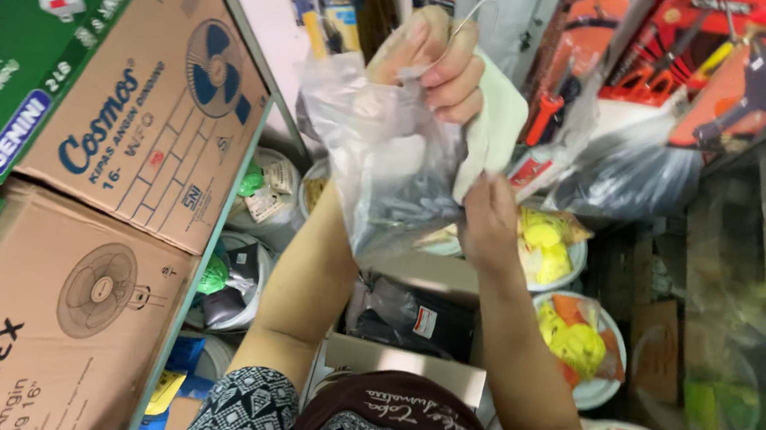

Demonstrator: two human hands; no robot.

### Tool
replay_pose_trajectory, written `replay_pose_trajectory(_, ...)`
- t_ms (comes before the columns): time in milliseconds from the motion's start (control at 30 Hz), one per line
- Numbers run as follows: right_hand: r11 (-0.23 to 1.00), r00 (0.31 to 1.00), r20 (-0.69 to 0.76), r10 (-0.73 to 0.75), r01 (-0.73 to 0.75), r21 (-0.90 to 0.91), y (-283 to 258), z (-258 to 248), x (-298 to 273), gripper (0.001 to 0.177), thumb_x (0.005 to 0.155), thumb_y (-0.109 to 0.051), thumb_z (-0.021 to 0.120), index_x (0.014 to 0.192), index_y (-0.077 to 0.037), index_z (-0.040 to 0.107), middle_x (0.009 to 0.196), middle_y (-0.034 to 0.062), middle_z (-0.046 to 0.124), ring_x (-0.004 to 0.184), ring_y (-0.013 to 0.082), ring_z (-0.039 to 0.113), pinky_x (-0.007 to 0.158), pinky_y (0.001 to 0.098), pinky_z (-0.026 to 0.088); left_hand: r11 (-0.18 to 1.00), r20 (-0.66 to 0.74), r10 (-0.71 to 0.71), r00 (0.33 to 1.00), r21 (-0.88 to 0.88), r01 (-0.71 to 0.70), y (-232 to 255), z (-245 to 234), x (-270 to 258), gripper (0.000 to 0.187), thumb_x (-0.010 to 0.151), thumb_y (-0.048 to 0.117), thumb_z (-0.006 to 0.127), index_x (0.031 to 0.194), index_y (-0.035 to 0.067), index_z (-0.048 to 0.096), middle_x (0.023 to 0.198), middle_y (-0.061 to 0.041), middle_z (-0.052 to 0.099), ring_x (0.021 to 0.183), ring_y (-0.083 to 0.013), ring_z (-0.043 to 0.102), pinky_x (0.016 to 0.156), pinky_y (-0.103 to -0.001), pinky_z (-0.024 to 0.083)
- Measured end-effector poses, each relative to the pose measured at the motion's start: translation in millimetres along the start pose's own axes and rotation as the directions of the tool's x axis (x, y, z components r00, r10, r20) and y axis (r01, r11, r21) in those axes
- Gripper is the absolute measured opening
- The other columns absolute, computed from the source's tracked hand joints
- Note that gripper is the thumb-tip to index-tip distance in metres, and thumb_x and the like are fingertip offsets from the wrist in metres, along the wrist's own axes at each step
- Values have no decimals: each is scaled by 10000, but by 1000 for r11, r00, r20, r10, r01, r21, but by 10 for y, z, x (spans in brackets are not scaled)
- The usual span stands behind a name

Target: The person removes packaged items from a rack, places them into a cardboard box on the floor, and wipes several packaged items with a cloth.

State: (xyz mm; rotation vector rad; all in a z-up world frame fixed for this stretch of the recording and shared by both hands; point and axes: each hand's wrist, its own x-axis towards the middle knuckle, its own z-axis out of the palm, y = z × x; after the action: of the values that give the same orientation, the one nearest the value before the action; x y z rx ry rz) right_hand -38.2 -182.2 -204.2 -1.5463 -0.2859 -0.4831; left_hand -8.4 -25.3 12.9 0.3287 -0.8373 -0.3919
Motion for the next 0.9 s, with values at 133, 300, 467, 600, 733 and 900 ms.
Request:
replay_pose_trajectory(133, 994, 995, -66, -72, 66, -86, 252, -68, -91, 303, 1144, -212, 518, 907, -26, 550, 787, 28, 542, 724, 89, 464, 636, 307, 376, 998, -26, 42, 999, 51, -40, -5, 114, -57, 272, 1098, 255, 546, 911, 88, 440, 799, -8, 382, 659, -94, 328, 603, -244, 301)
replay_pose_trajectory(300, 665, 869, 171, -465, 470, -581, -695, -229, 244, 182, 981, -97, 650, 1153, -37, 661, 1192, 184, 629, 1083, 338, 608, 942, 426, 520, 962, -12, 118, 993, 250, -112, 148, 187, -97, 285, 1143, 245, 518, 939, 76, 416, 810, -23, 380, 683, -97, 337, 645, -242, 309)
replay_pose_trajectory(467, 694, 867, 394, -306, 486, -531, -1790, -312, 604, 621, 745, -149, 734, 1309, 46, 564, 1273, 249, 532, 1050, 374, 577, 908, 433, 484, 825, 52, 163, 985, 541, -165, 294, 100, -52, 256, 1153, 283, 481, 997, 86, 429, 872, -25, 420, 743, -104, 372, 722, -274, 362)
replay_pose_trajectory(600, 851, 869, 343, -356, 453, -265, -2220, -122, 786, 433, 1005, -113, 518, 1415, 3, 589, 1264, 172, 609, 1150, 307, 594, 1066, 403, 461, 290, 65, 386, 920, 938, -188, 326, 142, -26, 204, 1155, 260, 440, 1123, 65, 490, 966, -4, 470, 858, -101, 449, 792, -257, 441)
replay_pose_trajectory(733, 873, 862, 382, -334, 435, -219, -2606, 201, 984, 574, 906, -371, 672, 1362, -30, 603, 1033, 72, 684, 746, 182, 539, 684, 294, 439, 143, 192, 475, 859, 946, -291, 502, 229, 72, 111, 1153, 158, 484, 1199, 58, 471, 984, 6, 468, 882, -82, 435, 839, -248, 434)
replay_pose_trajectory(900, 539, 555, 524, -646, 818, -202, -3019, 695, 1199, 747, 774, -473, 818, 1267, 13, 536, 942, 110, 632, 802, 213, 639, 723, 317, 499, -47, 335, 585, 739, 923, -381, 975, 393, 325, 130, 1127, 110, 516, 1225, 43, 463, 1015, -30, 528, 919, -110, 506, 853, -271, 472)
